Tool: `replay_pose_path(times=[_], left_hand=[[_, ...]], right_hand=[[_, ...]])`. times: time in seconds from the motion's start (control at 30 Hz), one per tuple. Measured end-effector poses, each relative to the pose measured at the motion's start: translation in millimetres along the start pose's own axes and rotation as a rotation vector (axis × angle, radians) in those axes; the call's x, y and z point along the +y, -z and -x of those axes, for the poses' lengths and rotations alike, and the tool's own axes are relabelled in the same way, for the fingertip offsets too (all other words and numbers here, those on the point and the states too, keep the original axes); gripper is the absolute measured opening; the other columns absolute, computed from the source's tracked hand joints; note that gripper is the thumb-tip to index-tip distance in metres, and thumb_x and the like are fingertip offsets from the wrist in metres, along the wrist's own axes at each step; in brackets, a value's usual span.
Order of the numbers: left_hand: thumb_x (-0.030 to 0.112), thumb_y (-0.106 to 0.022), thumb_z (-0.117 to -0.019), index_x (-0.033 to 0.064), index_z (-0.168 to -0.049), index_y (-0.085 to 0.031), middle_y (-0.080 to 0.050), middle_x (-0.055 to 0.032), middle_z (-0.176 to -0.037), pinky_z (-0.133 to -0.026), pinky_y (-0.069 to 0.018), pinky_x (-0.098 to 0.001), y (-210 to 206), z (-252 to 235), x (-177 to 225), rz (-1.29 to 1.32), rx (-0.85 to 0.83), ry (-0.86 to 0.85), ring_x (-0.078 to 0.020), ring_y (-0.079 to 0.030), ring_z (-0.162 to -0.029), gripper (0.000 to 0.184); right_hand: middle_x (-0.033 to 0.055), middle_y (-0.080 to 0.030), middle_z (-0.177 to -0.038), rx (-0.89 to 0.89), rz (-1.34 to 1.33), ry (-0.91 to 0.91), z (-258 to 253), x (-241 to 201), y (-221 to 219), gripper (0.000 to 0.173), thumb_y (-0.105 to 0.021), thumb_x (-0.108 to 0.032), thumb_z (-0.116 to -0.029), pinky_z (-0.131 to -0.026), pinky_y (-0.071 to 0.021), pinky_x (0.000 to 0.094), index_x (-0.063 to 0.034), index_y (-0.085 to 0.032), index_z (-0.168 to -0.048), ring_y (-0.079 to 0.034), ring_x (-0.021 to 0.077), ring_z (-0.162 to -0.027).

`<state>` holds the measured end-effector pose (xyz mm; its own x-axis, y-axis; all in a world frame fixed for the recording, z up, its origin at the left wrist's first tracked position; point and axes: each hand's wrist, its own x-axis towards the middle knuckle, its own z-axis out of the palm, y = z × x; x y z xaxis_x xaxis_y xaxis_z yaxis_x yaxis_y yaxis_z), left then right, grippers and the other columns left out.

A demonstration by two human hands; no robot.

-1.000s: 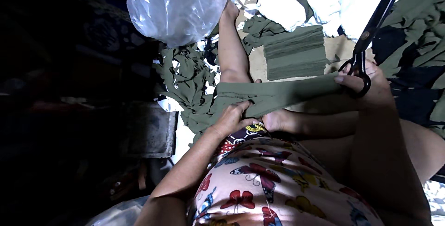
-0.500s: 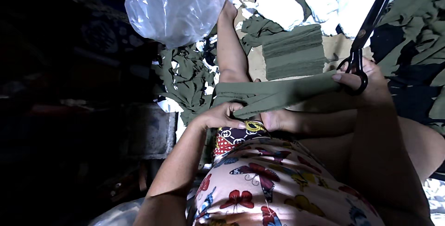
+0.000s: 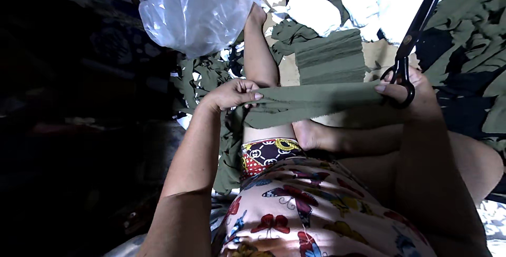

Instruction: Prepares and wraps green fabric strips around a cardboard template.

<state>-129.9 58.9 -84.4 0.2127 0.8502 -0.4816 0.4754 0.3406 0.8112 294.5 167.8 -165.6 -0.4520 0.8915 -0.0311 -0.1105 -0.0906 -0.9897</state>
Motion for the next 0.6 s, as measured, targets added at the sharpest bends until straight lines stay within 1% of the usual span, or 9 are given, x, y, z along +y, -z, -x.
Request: replay_pose_path(times=[0.07,0.13,0.2,0.27,0.33,0.4,0.5,0.57,0.6], left_hand=[[0.01,-0.064,-0.0967,0.012,-0.087,-0.066,-0.062,0.0098,-0.068,-0.057,-0.0481,-0.0161,2,-10,-2,-0.052,0.022,0.028,0.0018,-0.056,-0.059,0.01],[0.011,-0.065,-0.0965,0.0107,-0.085,-0.065,-0.057,0.0096,-0.065,-0.055,-0.0436,-0.0165,2,-20,-8,-0.103,0.005,0.049,0.0017,-0.051,-0.056,0.012],[0.011,-0.066,-0.0966,0.0095,-0.085,-0.065,-0.055,0.0089,-0.065,-0.055,-0.042,-0.017,-1,-26,-9,-0.122,-0.015,0.066,0.0016,-0.049,-0.057,0.012],[0.009,-0.067,-0.0962,0.0075,-0.089,-0.066,-0.057,0.0071,-0.068,-0.06,-0.0443,-0.0191,-3,-29,-7,-0.145,-0.029,0.093,0.0006,-0.051,-0.061,0.008],[0.008,-0.07,-0.094,0.0051,-0.092,-0.068,-0.06,0.0034,-0.074,-0.065,-0.0471,-0.0236,-4,-33,-8,-0.218,-0.044,0.121,-0.0027,-0.053,-0.066,0.004],[0.007,-0.072,-0.0927,0.0011,-0.098,-0.069,-0.064,-0.0039,-0.081,-0.072,-0.0499,-0.0325,-4,-37,-6,-0.305,-0.054,0.172,-0.0099,-0.057,-0.074,0.008],[0.006,-0.074,-0.0913,-0.0006,-0.104,-0.068,-0.066,-0.0099,-0.089,-0.077,-0.0522,-0.0393,-7,-41,0,-0.398,-0.046,0.207,-0.0168,-0.061,-0.08,0.016],[0.009,-0.076,-0.0917,-0.0004,-0.11,-0.069,-0.07,-0.0153,-0.099,-0.088,-0.0537,-0.0497,-9,-46,6,-0.462,-0.031,0.199,-0.0259,-0.067,-0.093,0.022],[0.013,-0.075,-0.0927,0.0014,-0.111,-0.07,-0.071,-0.0154,-0.103,-0.092,-0.0529,-0.052,-11,-50,7,-0.494,-0.02,0.173,-0.0276,-0.068,-0.097,0.022]], right_hand=[[-0.0148,-0.063,-0.079,0.016,0.002,-0.006,0,-1,-2,0.025,-0.07,-0.005,-0.0847,-0.062,-0.0524,0.0124,-0.0188,-0.055,-0.098,-0.06,-0.0054,-0.067],[-0.0152,-0.063,-0.079,0.009,0.002,-0.006,-1,1,-1,0.025,-0.07,-0.005,-0.0856,-0.063,-0.0523,0.012,-0.0193,-0.054,-0.099,-0.06,-0.0057,-0.068],[-0.0155,-0.064,-0.08,0.008,-0.006,0.001,-1,2,1,0.025,-0.07,-0.005,-0.0856,-0.064,-0.0523,0.0118,-0.0197,-0.054,-0.099,-0.06,-0.0062,-0.069],[-0.015,-0.063,-0.079,0.015,-0.003,-0.006,0,1,1,0.025,-0.07,-0.004,-0.0852,-0.064,-0.0521,0.0119,-0.0192,-0.054,-0.098,-0.06,-0.0061,-0.069],[-0.0148,-0.063,-0.079,0.027,0.013,-0.012,-1,0,0,0.025,-0.07,-0.004,-0.084,-0.063,-0.052,0.0119,-0.0185,-0.055,-0.097,-0.059,-0.006,-0.069],[-0.0147,-0.062,-0.079,0.025,0.025,-0.008,-1,0,0,0.025,-0.07,-0.004,-0.0835,-0.062,-0.0516,0.0118,-0.0181,-0.055,-0.098,-0.059,-0.006,-0.068],[-0.0152,-0.063,-0.078,0.013,0.026,0.004,-2,1,0,0.025,-0.07,-0.004,-0.0846,-0.061,-0.0518,0.0118,-0.0184,-0.055,-0.098,-0.059,-0.0062,-0.066],[-0.0152,-0.062,-0.077,0.029,0.055,-0.018,-1,-4,-3,0.024,-0.069,-0.004,-0.0846,-0.06,-0.0511,0.0119,-0.0182,-0.055,-0.098,-0.058,-0.0062,-0.065],[-0.015,-0.062,-0.077,0.038,0.066,-0.03,0,-5,-4,0.024,-0.069,-0.005,-0.0845,-0.06,-0.0512,0.0122,-0.0181,-0.054,-0.098,-0.058,-0.0058,-0.065]])
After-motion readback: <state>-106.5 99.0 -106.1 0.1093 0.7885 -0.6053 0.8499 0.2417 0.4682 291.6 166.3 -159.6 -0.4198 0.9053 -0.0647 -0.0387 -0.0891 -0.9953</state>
